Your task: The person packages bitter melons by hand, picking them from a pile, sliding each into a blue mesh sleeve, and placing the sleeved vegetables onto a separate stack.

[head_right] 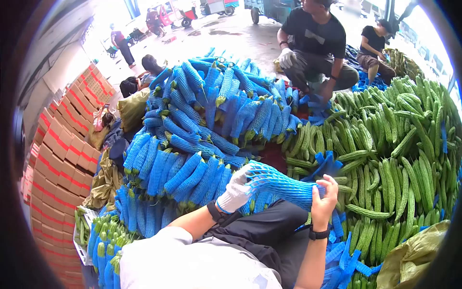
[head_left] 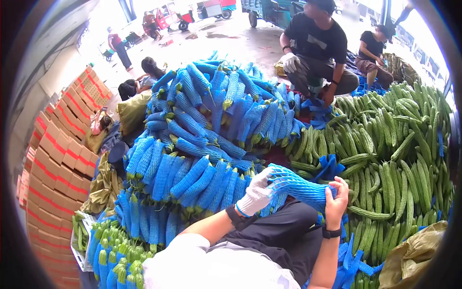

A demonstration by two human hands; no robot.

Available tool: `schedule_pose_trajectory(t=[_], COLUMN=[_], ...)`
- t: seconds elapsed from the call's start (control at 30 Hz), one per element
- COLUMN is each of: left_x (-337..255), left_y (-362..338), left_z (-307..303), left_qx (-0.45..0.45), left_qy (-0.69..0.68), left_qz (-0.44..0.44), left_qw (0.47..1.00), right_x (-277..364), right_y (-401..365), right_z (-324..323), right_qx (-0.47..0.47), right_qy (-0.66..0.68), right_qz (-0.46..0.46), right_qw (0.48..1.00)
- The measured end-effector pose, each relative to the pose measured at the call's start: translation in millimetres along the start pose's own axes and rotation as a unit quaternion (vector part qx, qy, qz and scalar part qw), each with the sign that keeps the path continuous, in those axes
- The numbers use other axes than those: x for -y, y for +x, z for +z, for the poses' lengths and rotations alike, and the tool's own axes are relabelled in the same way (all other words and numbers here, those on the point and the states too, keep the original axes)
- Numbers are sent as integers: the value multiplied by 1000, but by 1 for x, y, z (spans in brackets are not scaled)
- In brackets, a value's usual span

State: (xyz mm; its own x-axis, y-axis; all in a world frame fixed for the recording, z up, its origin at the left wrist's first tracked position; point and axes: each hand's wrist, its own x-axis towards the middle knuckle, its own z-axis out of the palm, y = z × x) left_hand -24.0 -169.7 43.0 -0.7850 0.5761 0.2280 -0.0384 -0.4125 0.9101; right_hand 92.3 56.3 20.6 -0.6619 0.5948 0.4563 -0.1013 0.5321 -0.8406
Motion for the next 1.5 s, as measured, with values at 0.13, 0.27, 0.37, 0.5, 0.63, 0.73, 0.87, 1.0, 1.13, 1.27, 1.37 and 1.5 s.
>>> schedule_pose_trajectory(t=[0.13, 0.27, 0.37, 0.5, 0.63, 0.73, 0.87, 1.0, 1.13, 1.27, 1.37, 1.5], left_x=[3, 6, 7, -3, -6, 18, 27, 10, -29, -86, -96, -31], left_y=[-8, -6, -4, 1, 5, 14, -21, -51, -100, -176, -266, -421], left_z=[-10, -21, -25, -31, -33, -41, -29, -65, -179, -286, -357, -423], left_qx=[-49, -75, -124, -115, -186, -297, -177, -267, -214, -475, -597, -662], left_qy=[-47, -40, -9, -97, -107, -262, -228, -204, 218, 154, 265, 361], left_qz=[-39, -42, -37, -57, -11, 169, 21, -97, -27, -62, -93, -278], left_qw=[997, 995, 992, 987, 977, 903, 957, 937, 952, 864, 751, 595], right_x=[9, 13, 43, 56, 55, 60, 81, 127, 172, 216, 242, 243], right_y=[-3, -7, -6, -11, -20, -30, -47, -52, -34, -14, -43, -57], right_z=[-8, -11, -11, -3, 18, 44, 79, 89, 64, 70, 80, 110], right_qx=[22, 27, 74, 208, 201, 173, 280, 401, 409, 544, 474, 485], right_qy=[-42, -98, -264, -339, -235, -177, -141, -73, 297, 624, 715, 785], right_qz=[42, 10, -151, -177, -90, -59, -111, -160, -28, -28, 23, 18], right_qw=[998, 995, 950, 900, 947, 967, 943, 899, 862, 561, 512, 386])
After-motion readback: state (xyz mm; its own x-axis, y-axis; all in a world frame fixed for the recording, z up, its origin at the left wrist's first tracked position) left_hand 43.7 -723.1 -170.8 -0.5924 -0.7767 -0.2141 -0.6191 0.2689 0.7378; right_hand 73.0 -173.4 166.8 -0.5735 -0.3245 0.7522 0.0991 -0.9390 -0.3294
